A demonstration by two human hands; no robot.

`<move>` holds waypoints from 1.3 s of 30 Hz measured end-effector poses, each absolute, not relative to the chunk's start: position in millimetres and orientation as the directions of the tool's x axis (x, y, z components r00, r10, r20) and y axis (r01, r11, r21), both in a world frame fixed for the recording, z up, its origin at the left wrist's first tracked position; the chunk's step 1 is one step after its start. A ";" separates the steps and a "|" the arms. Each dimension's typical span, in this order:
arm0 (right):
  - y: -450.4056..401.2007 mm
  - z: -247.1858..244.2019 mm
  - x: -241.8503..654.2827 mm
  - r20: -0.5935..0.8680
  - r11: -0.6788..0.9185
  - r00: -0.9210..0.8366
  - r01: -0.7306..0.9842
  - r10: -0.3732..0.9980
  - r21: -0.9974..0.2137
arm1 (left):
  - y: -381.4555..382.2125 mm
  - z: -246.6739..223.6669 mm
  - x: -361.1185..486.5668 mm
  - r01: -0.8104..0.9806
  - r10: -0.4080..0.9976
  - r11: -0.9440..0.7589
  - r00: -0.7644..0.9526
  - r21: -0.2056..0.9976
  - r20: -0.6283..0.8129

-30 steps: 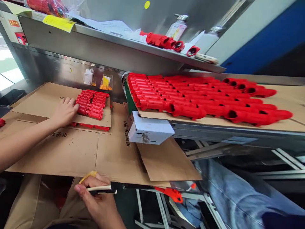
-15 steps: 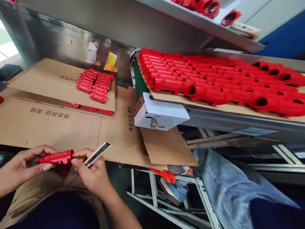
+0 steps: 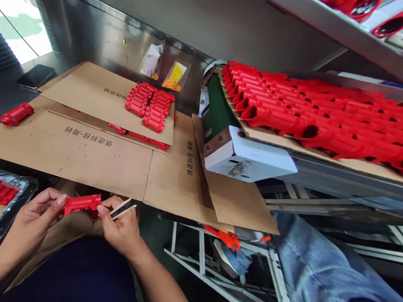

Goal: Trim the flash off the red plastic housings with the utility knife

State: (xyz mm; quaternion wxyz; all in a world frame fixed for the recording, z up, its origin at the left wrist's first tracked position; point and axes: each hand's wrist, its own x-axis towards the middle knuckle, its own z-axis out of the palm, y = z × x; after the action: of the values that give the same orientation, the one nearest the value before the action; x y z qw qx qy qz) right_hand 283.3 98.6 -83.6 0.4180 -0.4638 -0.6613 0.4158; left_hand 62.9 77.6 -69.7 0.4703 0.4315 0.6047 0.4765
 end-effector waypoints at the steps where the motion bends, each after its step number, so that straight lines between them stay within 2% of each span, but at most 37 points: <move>1: 97.2 -84.5 282.3 0.179 0.237 -0.209 0.295 0.961 -0.926 | 76.8 -69.9 62.3 0.098 0.977 0.118 -0.188 0.988 -0.098; 5: 92.4 -91.5 278.3 0.161 0.196 -0.144 0.285 0.976 -0.938 | 72.4 -71.8 59.7 0.096 0.981 -0.111 -0.149 0.989 0.125; 7: 90.0 -95.4 276.8 0.134 0.158 -0.129 0.197 0.983 -0.968 | 71.6 -73.3 61.8 0.028 0.979 -0.111 -0.166 0.993 0.114; 8: 88.7 -97.1 276.1 0.144 0.164 -0.125 0.162 0.982 -0.973 | 72.1 -73.6 64.6 -0.046 0.979 -0.066 -0.197 0.997 0.056; 10: 85.6 -99.6 273.9 0.233 0.251 -0.121 0.158 0.965 -0.955 | 75.5 -72.8 73.8 -0.253 0.962 0.086 -0.232 0.964 -0.146; 12: 82.7 -101.8 270.2 0.362 0.384 -0.140 0.207 0.922 -0.900 | 81.2 -69.8 85.5 -0.437 0.921 0.248 -0.171 0.865 -0.350; 14: 81.1 -103.4 265.9 0.413 0.440 -0.159 0.217 0.897 -0.872 | 86.7 -66.3 95.0 -0.523 0.888 0.343 -0.090 0.780 -0.451; 18: 82.4 -98.7 268.5 0.308 0.326 -0.129 0.149 0.943 -0.934 | 88.6 -64.4 94.2 -0.542 0.902 0.315 -0.085 0.779 -0.424; 20: 81.6 -88.7 279.4 0.315 0.330 -0.112 0.169 0.942 -0.929 | 86.0 -65.8 86.0 -0.530 0.921 0.291 -0.072 0.797 -0.384; 22: 77.3 -75.6 292.9 0.437 0.456 -0.133 0.268 0.890 -0.848 | 84.1 -66.8 78.3 -0.538 0.934 0.286 -0.028 0.793 -0.356; 24: 71.3 -63.9 303.2 0.595 0.631 -0.217 0.341 0.774 -0.697 | 83.7 -66.4 74.2 -0.559 0.938 0.305 0.037 0.771 -0.344; 25: 68.8 -59.8 305.9 0.649 0.698 -0.264 0.341 0.714 -0.630 | 83.9 -65.7 73.7 -0.569 0.938 0.317 0.067 0.759 -0.341; 27: 66.8 -56.5 306.7 0.694 0.763 -0.318 0.279 0.647 -0.584 | 84.6 -64.3 74.9 -0.584 0.936 0.332 0.105 0.741 -0.337; 32: 79.0 -65.0 295.8 0.687 0.751 -0.332 0.117 0.646 -0.650 | 83.6 -63.6 79.1 -0.597 0.939 0.313 0.075 0.739 -0.337; 39: 92.2 -77.5 285.4 0.731 0.768 -0.291 0.020 0.617 -0.640 | 82.3 -66.0 78.8 -0.602 0.942 0.282 0.024 0.747 -0.336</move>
State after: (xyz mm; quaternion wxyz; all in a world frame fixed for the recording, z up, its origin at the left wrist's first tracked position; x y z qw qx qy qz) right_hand 285.4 92.2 -77.5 0.5569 -0.2099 -0.7576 0.2680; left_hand 78.8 82.3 -66.0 0.6856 0.2053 0.4133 0.5630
